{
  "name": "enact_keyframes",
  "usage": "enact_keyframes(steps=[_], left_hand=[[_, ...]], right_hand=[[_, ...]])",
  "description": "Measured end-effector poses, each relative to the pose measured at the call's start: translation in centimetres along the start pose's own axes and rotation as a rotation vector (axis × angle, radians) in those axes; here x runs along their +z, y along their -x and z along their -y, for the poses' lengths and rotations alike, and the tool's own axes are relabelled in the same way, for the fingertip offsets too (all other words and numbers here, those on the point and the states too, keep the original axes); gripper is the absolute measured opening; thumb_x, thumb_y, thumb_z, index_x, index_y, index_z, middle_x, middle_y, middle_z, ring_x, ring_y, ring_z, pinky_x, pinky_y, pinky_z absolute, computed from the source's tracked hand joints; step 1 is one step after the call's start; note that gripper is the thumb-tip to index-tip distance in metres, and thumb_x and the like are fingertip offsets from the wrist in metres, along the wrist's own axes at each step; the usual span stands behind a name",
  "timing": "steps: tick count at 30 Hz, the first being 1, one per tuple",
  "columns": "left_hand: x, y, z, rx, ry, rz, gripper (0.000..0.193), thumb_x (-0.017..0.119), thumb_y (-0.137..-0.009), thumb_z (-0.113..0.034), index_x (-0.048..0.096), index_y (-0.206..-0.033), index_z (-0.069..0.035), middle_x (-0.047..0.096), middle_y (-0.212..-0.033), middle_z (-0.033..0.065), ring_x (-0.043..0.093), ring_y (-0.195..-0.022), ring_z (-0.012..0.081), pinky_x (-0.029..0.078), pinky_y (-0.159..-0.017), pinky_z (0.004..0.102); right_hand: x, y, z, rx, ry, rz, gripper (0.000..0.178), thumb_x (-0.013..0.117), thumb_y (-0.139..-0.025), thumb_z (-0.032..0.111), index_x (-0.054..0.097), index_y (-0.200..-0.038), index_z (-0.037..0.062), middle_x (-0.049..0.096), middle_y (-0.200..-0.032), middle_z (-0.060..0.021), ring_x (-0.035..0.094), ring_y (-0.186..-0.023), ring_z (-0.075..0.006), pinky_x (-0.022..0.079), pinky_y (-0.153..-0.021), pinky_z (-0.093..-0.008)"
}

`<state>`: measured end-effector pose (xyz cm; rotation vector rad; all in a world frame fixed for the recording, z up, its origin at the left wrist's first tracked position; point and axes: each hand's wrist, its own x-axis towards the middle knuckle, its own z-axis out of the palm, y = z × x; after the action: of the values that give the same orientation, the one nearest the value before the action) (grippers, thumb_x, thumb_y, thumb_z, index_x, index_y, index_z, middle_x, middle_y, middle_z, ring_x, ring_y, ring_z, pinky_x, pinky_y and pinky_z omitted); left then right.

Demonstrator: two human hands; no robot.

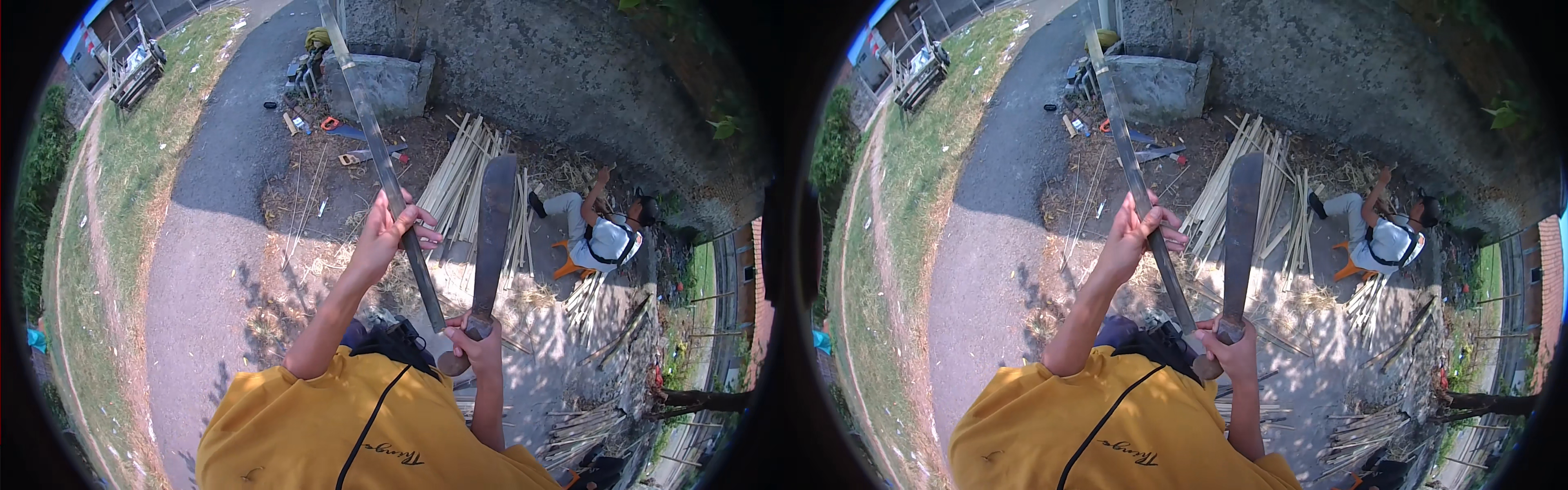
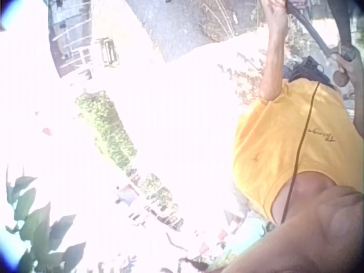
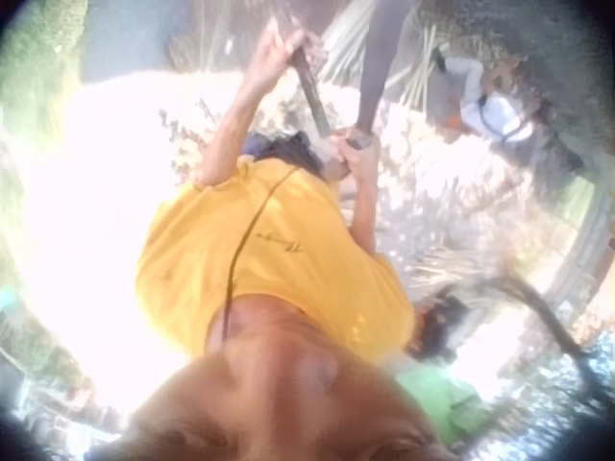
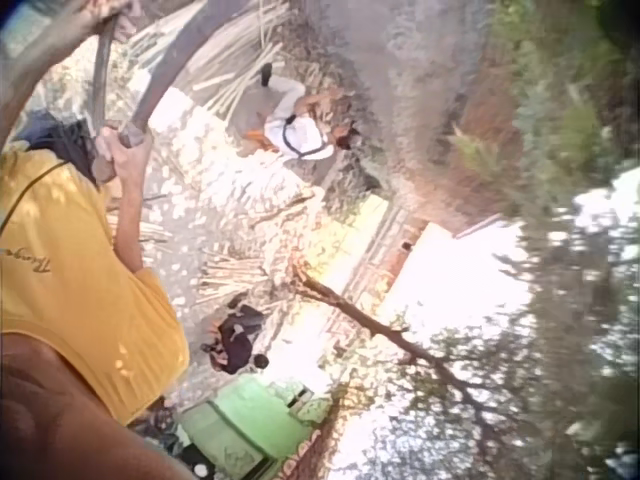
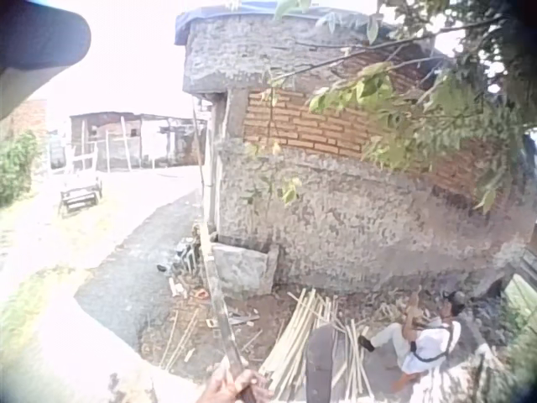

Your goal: The person splits, shaves, and trims bamboo strips using a machete and their hands.

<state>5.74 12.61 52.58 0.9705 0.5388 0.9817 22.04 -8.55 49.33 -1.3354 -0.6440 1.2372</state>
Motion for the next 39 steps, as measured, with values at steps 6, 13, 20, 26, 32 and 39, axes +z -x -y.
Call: enact_keyframes(steps=[6,13,20,26,32,39], left_hand=[[-5.9,-1.6,7.2,0.025,-0.090,-0.045,0.014,0.051,-0.106,-0.007,0.040,-0.115,-0.008,0.069,-0.099,0.0145,0.073,-0.097,0.0282,0.063,-0.080,0.0393],[-10.8,2.9,14.3,-0.051,-0.233,0.089,0.011,0.060,-0.102,-0.006,0.053,-0.109,-0.005,0.069,-0.108,0.0090,0.070,-0.106,0.0195,0.053,-0.097,0.0320],[-17.5,6.8,21.7,-0.125,-0.347,0.139,0.015,0.065,-0.099,-0.005,0.065,-0.113,0.000,0.074,-0.113,0.0102,0.068,-0.110,0.0172,0.053,-0.097,0.0303],[-19.5,8.2,23.0,-0.151,-0.379,0.176,0.011,0.063,-0.096,0.003,0.065,-0.105,-0.001,0.074,-0.110,0.0081,0.068,-0.109,0.0151,0.051,-0.098,0.0297],[-22.8,9.3,25.0,-0.277,-0.451,0.147,0.013,0.060,-0.093,0.008,0.064,-0.101,-0.003,0.073,-0.108,0.0068,0.066,-0.105,0.0136,0.051,-0.097,0.0299],[-22.9,10.1,25.1,-0.285,-0.494,0.171,0.016,0.057,-0.092,0.012,0.062,-0.094,-0.002,0.073,-0.107,0.0083,0.068,-0.106,0.0165,0.050,-0.101,0.0329]], right_hand=[[-1.3,-4.5,-1.6,-0.085,0.253,-0.069,0.022,0.078,-0.085,0.005,0.056,-0.082,0.0024,0.076,-0.100,-0.0185,0.054,-0.049,-0.0047,0.043,-0.045,-0.0228],[2.8,-10.2,4.8,-0.340,0.095,-0.088,0.023,0.078,-0.085,0.004,0.057,-0.079,0.0005,0.075,-0.108,-0.0190,0.056,-0.049,-0.0059,0.043,-0.044,-0.0227],[8.1,-17.7,9.1,-0.561,-0.097,-0.065,0.020,0.075,-0.089,0.005,0.056,-0.081,0.0050,0.070,-0.123,-0.0231,0.054,-0.049,-0.0060,0.045,-0.047,-0.0228],[10.1,-19.1,11.0,-0.503,-0.334,-0.024,0.024,0.077,-0.090,0.011,0.055,-0.083,0.0084,0.070,-0.121,-0.0239,0.054,-0.049,-0.0071,0.044,-0.047,-0.0237],[9.6,-17.9,9.3,-0.385,-0.392,0.084,0.022,0.075,-0.092,0.011,0.054,-0.085,0.0095,0.072,-0.112,-0.0245,0.053,-0.050,-0.0098,0.046,-0.051,-0.0269],[8.2,-15.8,7.0,-0.264,-0.484,0.155,0.021,0.076,-0.090,0.009,0.056,-0.088,0.0095,0.072,-0.106,-0.0227,0.054,-0.050,-0.0109,0.046,-0.050,-0.0289]])
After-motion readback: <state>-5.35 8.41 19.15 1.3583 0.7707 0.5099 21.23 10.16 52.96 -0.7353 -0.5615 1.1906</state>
